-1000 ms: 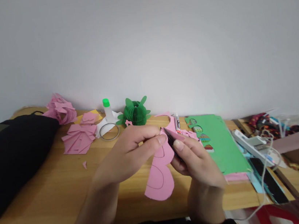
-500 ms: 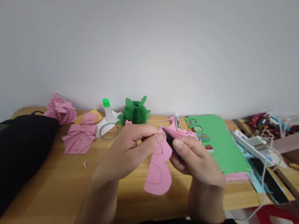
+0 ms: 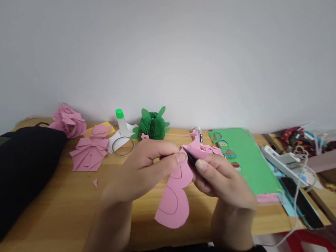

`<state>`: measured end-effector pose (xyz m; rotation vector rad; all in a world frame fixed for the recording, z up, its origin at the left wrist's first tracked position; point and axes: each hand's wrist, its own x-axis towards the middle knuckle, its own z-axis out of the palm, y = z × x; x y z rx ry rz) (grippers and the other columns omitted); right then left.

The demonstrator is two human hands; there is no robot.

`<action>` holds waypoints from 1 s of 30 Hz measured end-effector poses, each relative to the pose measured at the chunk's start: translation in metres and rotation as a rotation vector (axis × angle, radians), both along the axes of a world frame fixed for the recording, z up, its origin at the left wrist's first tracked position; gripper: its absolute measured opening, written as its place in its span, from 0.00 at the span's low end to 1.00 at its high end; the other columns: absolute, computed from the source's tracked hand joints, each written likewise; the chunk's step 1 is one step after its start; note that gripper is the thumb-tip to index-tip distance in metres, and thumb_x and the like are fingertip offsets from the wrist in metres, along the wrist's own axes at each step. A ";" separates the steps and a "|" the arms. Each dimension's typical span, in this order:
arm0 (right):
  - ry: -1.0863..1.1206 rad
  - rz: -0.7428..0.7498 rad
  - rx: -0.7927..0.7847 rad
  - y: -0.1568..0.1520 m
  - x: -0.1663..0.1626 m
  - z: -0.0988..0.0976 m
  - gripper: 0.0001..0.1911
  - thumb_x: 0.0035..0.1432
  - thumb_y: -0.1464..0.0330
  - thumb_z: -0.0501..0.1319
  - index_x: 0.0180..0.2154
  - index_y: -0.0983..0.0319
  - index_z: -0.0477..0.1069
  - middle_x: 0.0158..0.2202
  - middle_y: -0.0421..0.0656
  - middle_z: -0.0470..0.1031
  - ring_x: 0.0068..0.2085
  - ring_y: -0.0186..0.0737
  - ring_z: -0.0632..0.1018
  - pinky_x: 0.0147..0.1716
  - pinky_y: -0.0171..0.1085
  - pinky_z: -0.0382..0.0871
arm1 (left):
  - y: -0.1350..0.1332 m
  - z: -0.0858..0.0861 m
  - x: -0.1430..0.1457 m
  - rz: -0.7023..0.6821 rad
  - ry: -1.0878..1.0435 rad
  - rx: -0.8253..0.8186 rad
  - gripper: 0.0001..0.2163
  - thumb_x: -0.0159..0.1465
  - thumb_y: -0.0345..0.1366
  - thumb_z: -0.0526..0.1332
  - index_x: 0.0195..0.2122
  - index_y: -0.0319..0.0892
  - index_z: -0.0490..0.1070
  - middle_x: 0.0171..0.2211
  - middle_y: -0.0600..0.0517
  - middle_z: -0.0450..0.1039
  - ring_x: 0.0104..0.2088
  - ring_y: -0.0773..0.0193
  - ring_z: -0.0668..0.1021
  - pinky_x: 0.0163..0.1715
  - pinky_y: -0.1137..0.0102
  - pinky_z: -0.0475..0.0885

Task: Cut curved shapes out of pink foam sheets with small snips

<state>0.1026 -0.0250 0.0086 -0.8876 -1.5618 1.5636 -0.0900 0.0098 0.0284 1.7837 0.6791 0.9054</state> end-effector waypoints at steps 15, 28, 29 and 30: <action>0.056 0.036 0.023 0.000 0.001 -0.001 0.18 0.69 0.57 0.54 0.30 0.61 0.66 0.16 0.30 0.54 0.15 0.27 0.51 0.12 0.30 0.46 | 0.000 0.003 -0.001 -0.038 -0.060 -0.057 0.17 0.63 0.32 0.54 0.18 0.43 0.50 0.15 0.59 0.51 0.17 0.72 0.58 0.17 0.71 0.53; 0.112 0.038 -0.001 -0.003 0.000 0.001 0.20 0.71 0.57 0.52 0.30 0.62 0.66 0.16 0.30 0.54 0.15 0.26 0.52 0.12 0.29 0.46 | 0.000 -0.005 0.001 0.000 -0.137 -0.064 0.17 0.66 0.33 0.52 0.19 0.43 0.54 0.17 0.58 0.54 0.19 0.71 0.59 0.17 0.73 0.55; 0.108 0.038 0.000 -0.004 0.001 0.001 0.20 0.71 0.57 0.52 0.31 0.63 0.67 0.16 0.30 0.54 0.15 0.26 0.52 0.12 0.28 0.46 | 0.001 -0.006 0.001 0.034 -0.134 -0.056 0.17 0.66 0.33 0.52 0.19 0.43 0.54 0.17 0.58 0.54 0.19 0.71 0.59 0.17 0.73 0.55; 0.092 0.033 0.001 -0.005 0.002 0.002 0.20 0.71 0.56 0.51 0.32 0.63 0.67 0.17 0.30 0.54 0.16 0.26 0.52 0.12 0.28 0.45 | 0.001 -0.007 0.000 0.069 -0.131 -0.046 0.17 0.67 0.33 0.52 0.20 0.42 0.55 0.17 0.58 0.54 0.19 0.72 0.59 0.17 0.73 0.54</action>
